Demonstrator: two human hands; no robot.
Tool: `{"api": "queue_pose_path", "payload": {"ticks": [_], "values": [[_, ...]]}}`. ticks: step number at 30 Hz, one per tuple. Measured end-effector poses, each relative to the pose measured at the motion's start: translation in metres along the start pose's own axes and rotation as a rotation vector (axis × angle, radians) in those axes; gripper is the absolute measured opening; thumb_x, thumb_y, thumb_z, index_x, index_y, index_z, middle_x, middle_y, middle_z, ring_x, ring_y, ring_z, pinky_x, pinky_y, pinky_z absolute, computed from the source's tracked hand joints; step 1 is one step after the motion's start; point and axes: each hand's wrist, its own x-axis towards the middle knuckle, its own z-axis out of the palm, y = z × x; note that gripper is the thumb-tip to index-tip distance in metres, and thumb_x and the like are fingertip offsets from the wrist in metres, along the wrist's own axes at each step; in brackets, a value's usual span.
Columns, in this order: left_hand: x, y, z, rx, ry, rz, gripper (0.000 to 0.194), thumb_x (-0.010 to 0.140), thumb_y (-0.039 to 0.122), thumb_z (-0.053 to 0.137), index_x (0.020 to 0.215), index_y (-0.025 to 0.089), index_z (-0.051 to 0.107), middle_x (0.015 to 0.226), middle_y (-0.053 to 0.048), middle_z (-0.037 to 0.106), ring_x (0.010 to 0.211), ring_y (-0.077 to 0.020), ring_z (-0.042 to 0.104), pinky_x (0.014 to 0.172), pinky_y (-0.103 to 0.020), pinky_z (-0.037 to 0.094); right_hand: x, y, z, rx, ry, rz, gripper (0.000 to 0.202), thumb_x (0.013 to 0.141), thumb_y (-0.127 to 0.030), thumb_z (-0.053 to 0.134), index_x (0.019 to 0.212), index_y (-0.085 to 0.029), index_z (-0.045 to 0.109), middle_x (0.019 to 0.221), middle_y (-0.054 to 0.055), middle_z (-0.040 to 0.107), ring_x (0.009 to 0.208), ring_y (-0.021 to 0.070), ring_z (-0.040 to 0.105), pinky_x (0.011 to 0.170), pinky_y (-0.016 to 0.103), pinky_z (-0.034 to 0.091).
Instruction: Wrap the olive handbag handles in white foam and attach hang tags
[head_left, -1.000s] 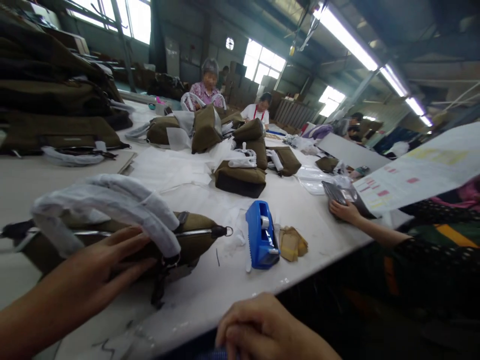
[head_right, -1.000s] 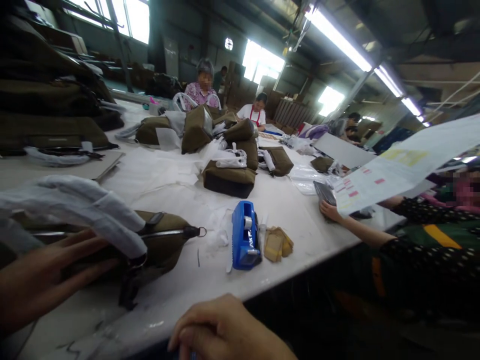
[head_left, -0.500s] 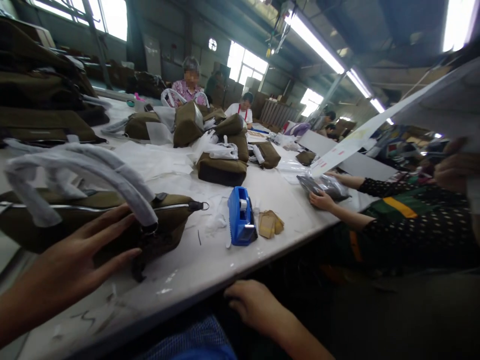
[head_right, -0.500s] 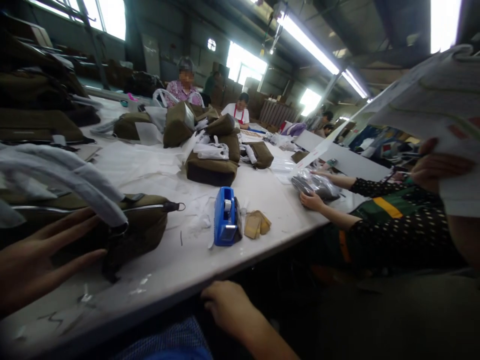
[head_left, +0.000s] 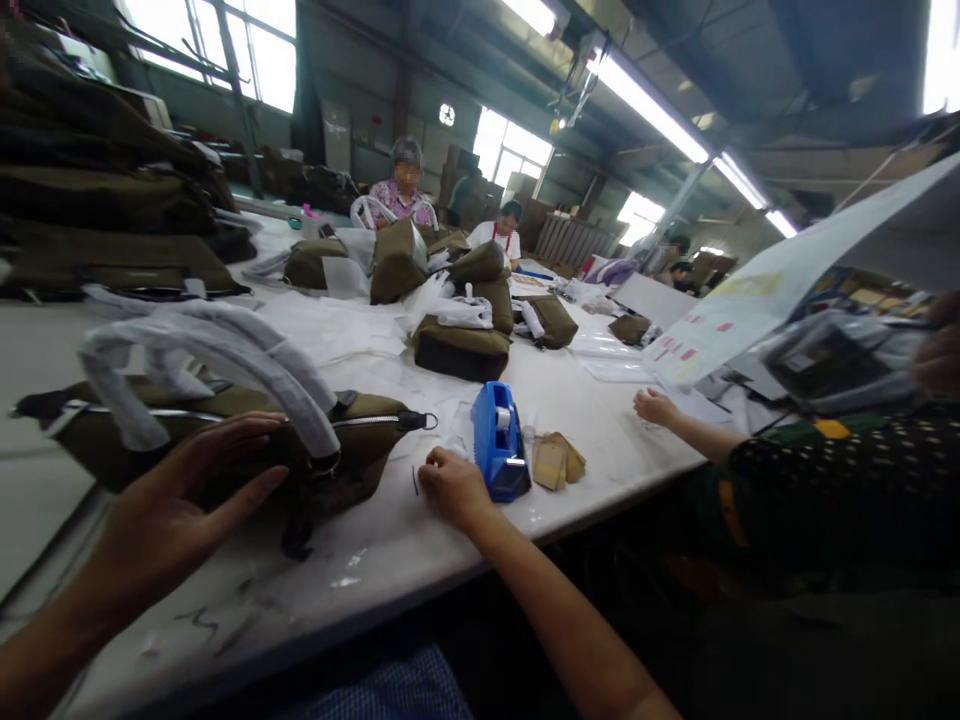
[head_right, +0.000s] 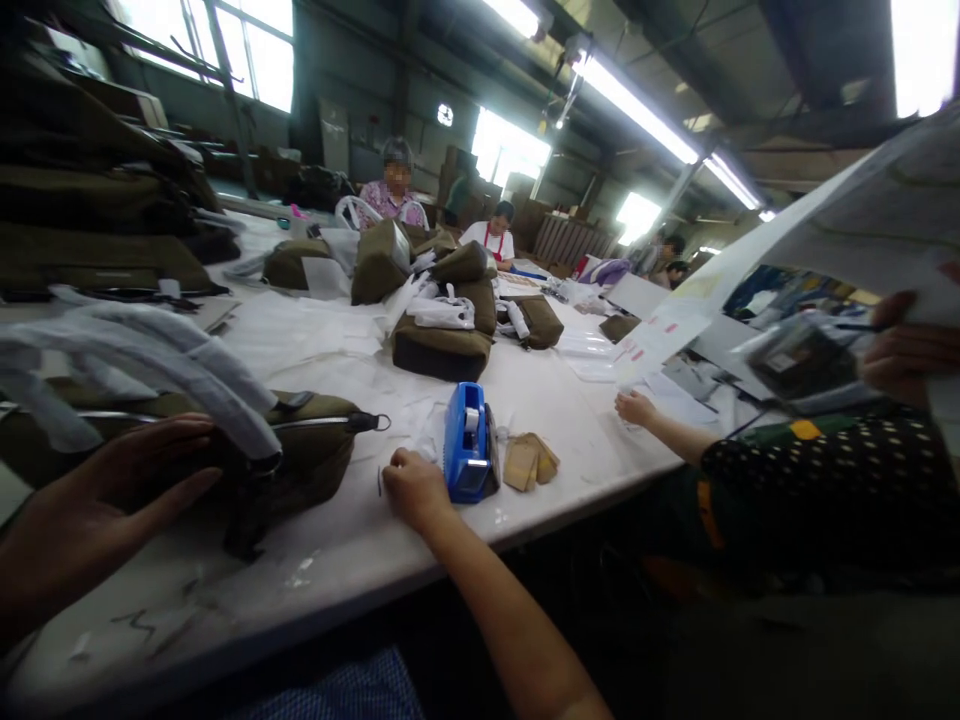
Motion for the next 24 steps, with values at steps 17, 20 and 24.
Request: {"api": "queue_pose_path", "payload": {"ticks": [17,20,24], "values": [[-0.02,0.031,0.007,-0.293,-0.688,-0.105,0.044,0.094,0.046,0.066,0.135,0.03,0.068,0.112,-0.005,0.078,0.08,-0.0172,0.072,0.074,-0.025,0.061,-0.047,-0.114,-0.075,1.598,0.382,-0.198,0.013,0.108,-0.034,0.055,0.102,-0.023,0.054,0.081,0.003,0.076,0.069,0.0147,0.073,0.064,0.026,0.057],[-0.025,0.036,0.014,-0.323,-0.838,-0.179,0.031,0.098,0.048,0.061,0.112,0.026,0.078,0.092,-0.003,0.078,0.07,-0.0139,0.069,0.065,-0.019,0.057,-0.048,-0.113,-0.084,1.878,0.37,-0.107,0.019,0.105,-0.039,0.062,0.1,-0.022,0.056,0.08,0.001,0.074,0.066,0.0129,0.072,0.061,0.023,0.056],[-0.031,0.017,0.008,-0.254,-0.74,-0.28,0.044,0.095,0.058,0.058,0.097,0.021,0.081,0.076,-0.003,0.074,0.055,-0.0105,0.059,0.051,-0.016,0.049,-0.051,-0.087,-0.075,1.899,0.522,0.13,0.024,0.098,-0.042,0.073,0.097,-0.022,0.059,0.075,-0.002,0.07,0.065,0.011,0.071,0.059,0.019,0.055]]}}
